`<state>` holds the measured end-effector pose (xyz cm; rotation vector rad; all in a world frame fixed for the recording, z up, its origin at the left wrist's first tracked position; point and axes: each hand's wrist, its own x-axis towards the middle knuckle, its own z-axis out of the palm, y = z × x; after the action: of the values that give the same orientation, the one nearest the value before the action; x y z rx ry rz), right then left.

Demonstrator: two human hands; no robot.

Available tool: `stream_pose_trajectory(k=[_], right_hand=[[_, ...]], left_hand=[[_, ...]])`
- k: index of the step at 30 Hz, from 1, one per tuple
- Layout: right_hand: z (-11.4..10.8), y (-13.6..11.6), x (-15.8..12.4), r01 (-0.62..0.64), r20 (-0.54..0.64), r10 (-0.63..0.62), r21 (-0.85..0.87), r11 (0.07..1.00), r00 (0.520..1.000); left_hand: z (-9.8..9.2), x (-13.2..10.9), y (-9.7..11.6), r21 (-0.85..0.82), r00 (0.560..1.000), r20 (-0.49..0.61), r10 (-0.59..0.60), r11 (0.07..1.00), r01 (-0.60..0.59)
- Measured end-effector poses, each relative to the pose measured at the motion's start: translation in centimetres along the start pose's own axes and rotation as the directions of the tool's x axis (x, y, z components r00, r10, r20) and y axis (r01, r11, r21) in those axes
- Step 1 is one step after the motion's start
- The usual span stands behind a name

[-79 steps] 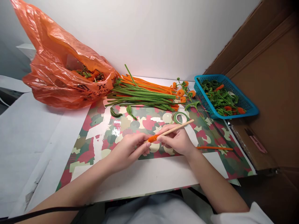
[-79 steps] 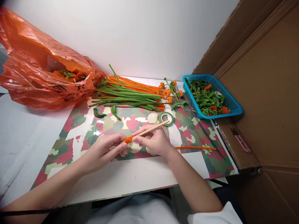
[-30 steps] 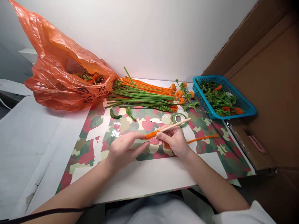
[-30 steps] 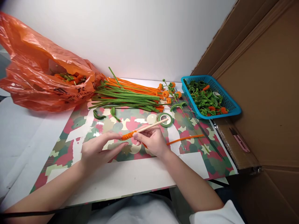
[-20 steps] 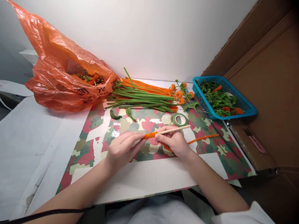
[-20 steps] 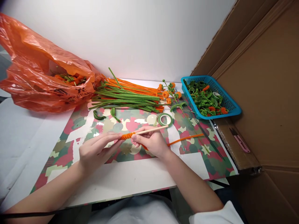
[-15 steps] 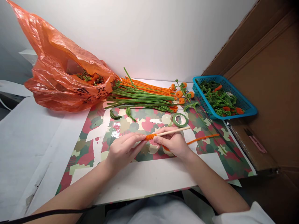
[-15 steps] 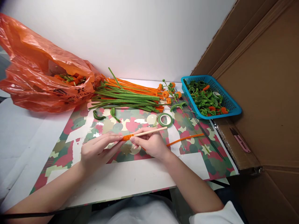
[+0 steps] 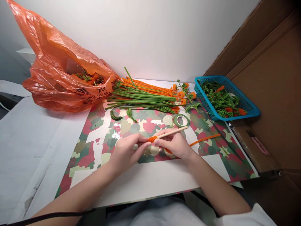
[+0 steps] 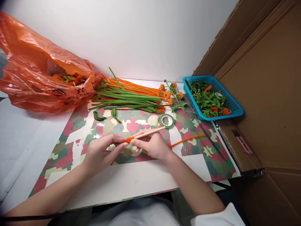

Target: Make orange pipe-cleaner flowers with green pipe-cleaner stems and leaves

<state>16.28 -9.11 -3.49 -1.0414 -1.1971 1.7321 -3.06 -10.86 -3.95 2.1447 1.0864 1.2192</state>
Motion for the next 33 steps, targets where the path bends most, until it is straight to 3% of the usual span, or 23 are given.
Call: stream_pose_trajectory(k=[3, 7, 10, 13, 17, 20, 23, 27, 33], right_hand=[[-0.5, -0.7, -0.1, 0.008, -0.004, -0.008, -0.060, 0.998, 1.000], [-1.1, -1.4, -0.4, 0.077, 0.019, -0.075, -0.163, 0.984, 0.997], [-1.4, -1.7, -0.6, 0.127, 0.013, -0.127, -0.229, 0.965, 0.992], [-1.3, -1.6, -0.6, 0.127, -0.006, -0.132, -0.214, 0.969, 0.991], [-0.8, -1.0, -0.4, 0.093, 0.047, -0.088, -0.127, 0.987, 0.995], [-0.9, -1.0, -0.3, 0.262, 0.134, -0.237, -0.213, 0.941, 0.962], [-1.3, -1.2, -0.5, 0.436, 0.246, -0.373, -0.303, 0.847, 0.895], [-1.6, -1.3, -0.7, 0.492, 0.316, -0.396, -0.335, 0.804, 0.862], [-1.5, -1.5, -0.8, 0.528, 0.385, -0.403, -0.313, 0.790, 0.831]], left_hand=[[-0.4, 0.2, 0.3, -0.207, 0.962, 0.133, -0.238, 0.943, 0.262], [-0.6, 0.6, 0.7, -0.422, 0.794, 0.398, -0.459, 0.676, 0.603], [-0.6, 0.9, 0.7, -0.446, 0.688, 0.521, -0.504, 0.527, 0.724], [-0.6, 1.1, 0.7, -0.451, 0.649, 0.545, -0.530, 0.468, 0.760], [-0.6, 1.0, 0.8, -0.476, 0.640, 0.578, -0.506, 0.428, 0.769], [-0.7, 1.0, 0.5, -0.502, 0.602, 0.676, -0.425, 0.332, 0.799], [-1.0, 1.1, -0.1, -0.489, 0.523, 0.794, -0.309, 0.185, 0.852], [-1.5, 1.3, -0.9, -0.372, 0.378, 0.901, -0.213, 0.070, 0.926], [-1.7, 1.4, -1.2, -0.296, 0.307, 0.941, -0.143, 0.089, 0.951]])
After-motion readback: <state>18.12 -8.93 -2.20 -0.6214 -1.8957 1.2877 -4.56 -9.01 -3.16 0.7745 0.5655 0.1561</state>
